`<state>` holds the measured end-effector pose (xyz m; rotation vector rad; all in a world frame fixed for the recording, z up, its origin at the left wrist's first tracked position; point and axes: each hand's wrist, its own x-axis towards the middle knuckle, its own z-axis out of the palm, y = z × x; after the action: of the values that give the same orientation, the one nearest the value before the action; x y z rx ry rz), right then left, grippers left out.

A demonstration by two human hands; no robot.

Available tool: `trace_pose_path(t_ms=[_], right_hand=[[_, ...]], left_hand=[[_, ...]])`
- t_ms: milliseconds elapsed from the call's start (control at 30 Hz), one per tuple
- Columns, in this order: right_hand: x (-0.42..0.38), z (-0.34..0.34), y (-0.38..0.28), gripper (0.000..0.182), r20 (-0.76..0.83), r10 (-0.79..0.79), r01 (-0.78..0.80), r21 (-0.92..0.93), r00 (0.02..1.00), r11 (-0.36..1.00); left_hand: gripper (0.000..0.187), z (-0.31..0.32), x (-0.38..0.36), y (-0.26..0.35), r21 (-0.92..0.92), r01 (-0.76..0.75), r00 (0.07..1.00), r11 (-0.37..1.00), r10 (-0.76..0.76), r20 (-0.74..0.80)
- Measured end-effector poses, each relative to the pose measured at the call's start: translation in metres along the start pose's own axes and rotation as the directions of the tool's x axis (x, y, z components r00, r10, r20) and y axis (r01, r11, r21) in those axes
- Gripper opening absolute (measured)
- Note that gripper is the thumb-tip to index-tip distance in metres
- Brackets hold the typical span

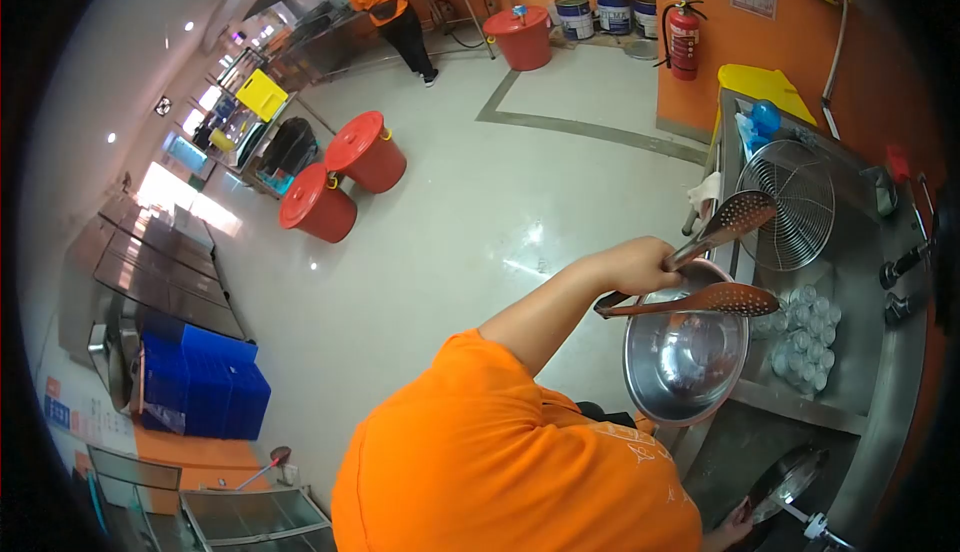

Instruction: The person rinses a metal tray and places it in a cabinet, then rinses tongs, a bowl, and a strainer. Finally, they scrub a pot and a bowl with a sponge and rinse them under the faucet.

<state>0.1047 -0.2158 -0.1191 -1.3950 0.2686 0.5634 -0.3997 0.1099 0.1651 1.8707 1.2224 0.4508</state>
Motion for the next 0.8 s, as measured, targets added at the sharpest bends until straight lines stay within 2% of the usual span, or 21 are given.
trace_pose_path(t_ms=[67,100,267,367,467,667,800], right_hand=[[0.011,0.004,0.005,0.039,0.014,-0.092,0.092,-0.024,0.996,0.995],[0.012,0.012,-0.003,0.040,0.008,0.223,-0.204,0.442,0.975,0.874],[0.023,0.063,-0.024,0.043,0.068,0.058,-0.085,0.522,0.996,0.849],[0.076,0.053,-0.012,0.044,0.273,-0.024,-0.147,0.590,0.962,0.794],[0.121,0.030,0.008,0.046,0.442,-0.135,-0.210,0.646,0.887,0.734],[0.107,0.025,-0.006,0.038,0.226,-0.076,-0.051,0.506,0.971,0.861],[0.088,0.029,-0.005,0.033,0.123,-0.008,-0.042,0.397,0.992,0.917]], left_hand=[[0.023,-0.001,0.001,-0.001,-0.003,0.008,1.000,1.000,-0.008,0.017],[0.023,-0.003,0.000,0.000,0.002,0.028,0.999,1.000,-0.028,0.032],[0.022,0.002,-0.002,-0.010,0.012,0.042,0.999,0.999,-0.043,0.015],[0.021,-0.003,-0.003,-0.003,0.032,0.059,0.997,0.998,-0.061,0.040],[0.020,-0.003,-0.004,0.000,0.008,0.090,0.996,0.996,-0.090,0.028],[0.018,-0.002,-0.005,-0.002,-0.005,0.115,0.993,0.993,-0.115,0.011],[0.017,-0.001,-0.003,-0.002,0.020,0.137,0.989,0.990,-0.138,0.059]])
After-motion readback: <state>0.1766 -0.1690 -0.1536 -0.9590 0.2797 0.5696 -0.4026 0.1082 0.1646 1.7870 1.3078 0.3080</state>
